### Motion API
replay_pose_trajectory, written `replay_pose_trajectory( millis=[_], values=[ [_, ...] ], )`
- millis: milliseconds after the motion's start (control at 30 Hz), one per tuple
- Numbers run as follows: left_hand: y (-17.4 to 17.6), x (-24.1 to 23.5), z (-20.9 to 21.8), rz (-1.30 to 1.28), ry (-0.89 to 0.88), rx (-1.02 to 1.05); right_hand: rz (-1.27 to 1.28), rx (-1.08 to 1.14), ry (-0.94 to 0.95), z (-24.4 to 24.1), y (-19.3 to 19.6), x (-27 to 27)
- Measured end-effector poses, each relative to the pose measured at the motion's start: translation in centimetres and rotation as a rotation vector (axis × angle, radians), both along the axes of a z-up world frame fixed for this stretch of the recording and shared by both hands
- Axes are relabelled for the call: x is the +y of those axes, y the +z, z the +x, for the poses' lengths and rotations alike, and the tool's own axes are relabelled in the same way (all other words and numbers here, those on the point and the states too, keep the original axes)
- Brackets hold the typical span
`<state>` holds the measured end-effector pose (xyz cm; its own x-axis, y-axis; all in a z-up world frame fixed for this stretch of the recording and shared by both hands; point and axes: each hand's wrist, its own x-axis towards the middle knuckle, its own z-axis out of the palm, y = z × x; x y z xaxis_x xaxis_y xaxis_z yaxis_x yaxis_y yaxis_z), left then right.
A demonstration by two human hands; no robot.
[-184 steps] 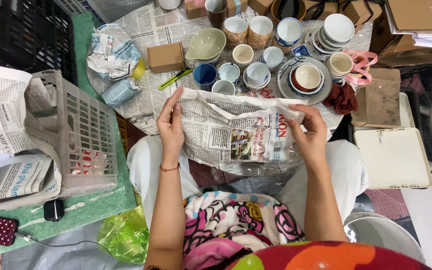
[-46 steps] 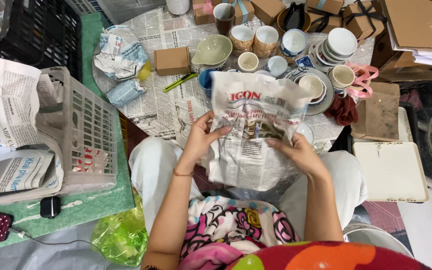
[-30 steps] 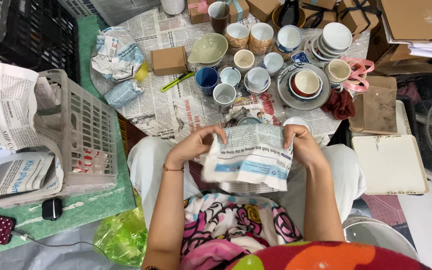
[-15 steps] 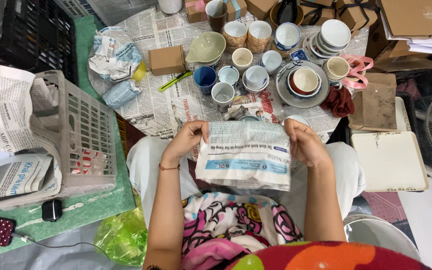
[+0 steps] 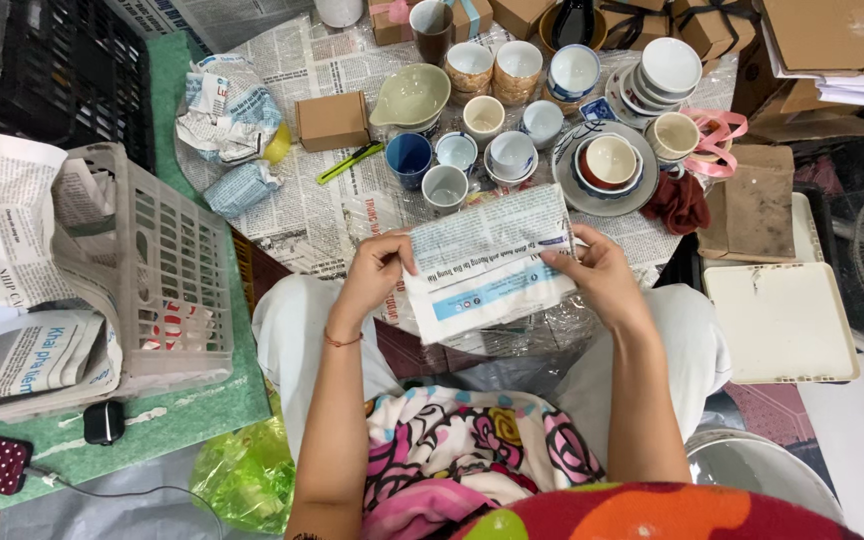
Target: The person wraps small ceramic cups and bowls individually in newspaper. They pick up each item, fold a sheet of newspaper around it, and place the wrapped item on a growing stack on the table.
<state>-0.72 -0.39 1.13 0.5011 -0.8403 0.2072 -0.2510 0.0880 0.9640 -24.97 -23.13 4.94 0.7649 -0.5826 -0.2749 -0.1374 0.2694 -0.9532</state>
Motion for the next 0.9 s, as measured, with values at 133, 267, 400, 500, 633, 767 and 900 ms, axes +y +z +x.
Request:
replay_pose_trajectory(
  millis=[133, 267, 400, 500, 633, 767, 900],
  values=[
    [1.7, 1.7, 0.9, 0.026, -0.41, 0.157, -0.112, -0.023, 0.038, -1.2, -0.6, -0.9],
    [3.8, 3.4, 1.6, -0.118, -0.628, 0.378, -0.215, -0.02, 0.201, -1.8, -0.2, -0.6],
    [3.3, 1.4, 0.2, -0.056, -0.667, 1.242, -0.221, 0.285, 0.324, -1.2, 0.6, 0.9],
    [1.8, 0.6, -2.0, 0.395, -0.674, 0.246, -0.238, 0.038, 0.429, 0.0, 1.1, 1.8],
    [0.0, -0.6, -2.9, 0.091, -0.658, 0.407, -0.272, 0.003, 0.16, 0.1, 1.3, 1.9],
    [-0.7, -1.3, -2.0, -0.027, -0.415, 0.373, -0.034, -0.049, 0.11, 0.4, 0.4, 1.8],
    [-0.9, -2.0, -2.2, -0.031, -0.237, 0.347, -0.214, 0.036, 0.188, 1.6, -1.7, 3.5]
  ],
)
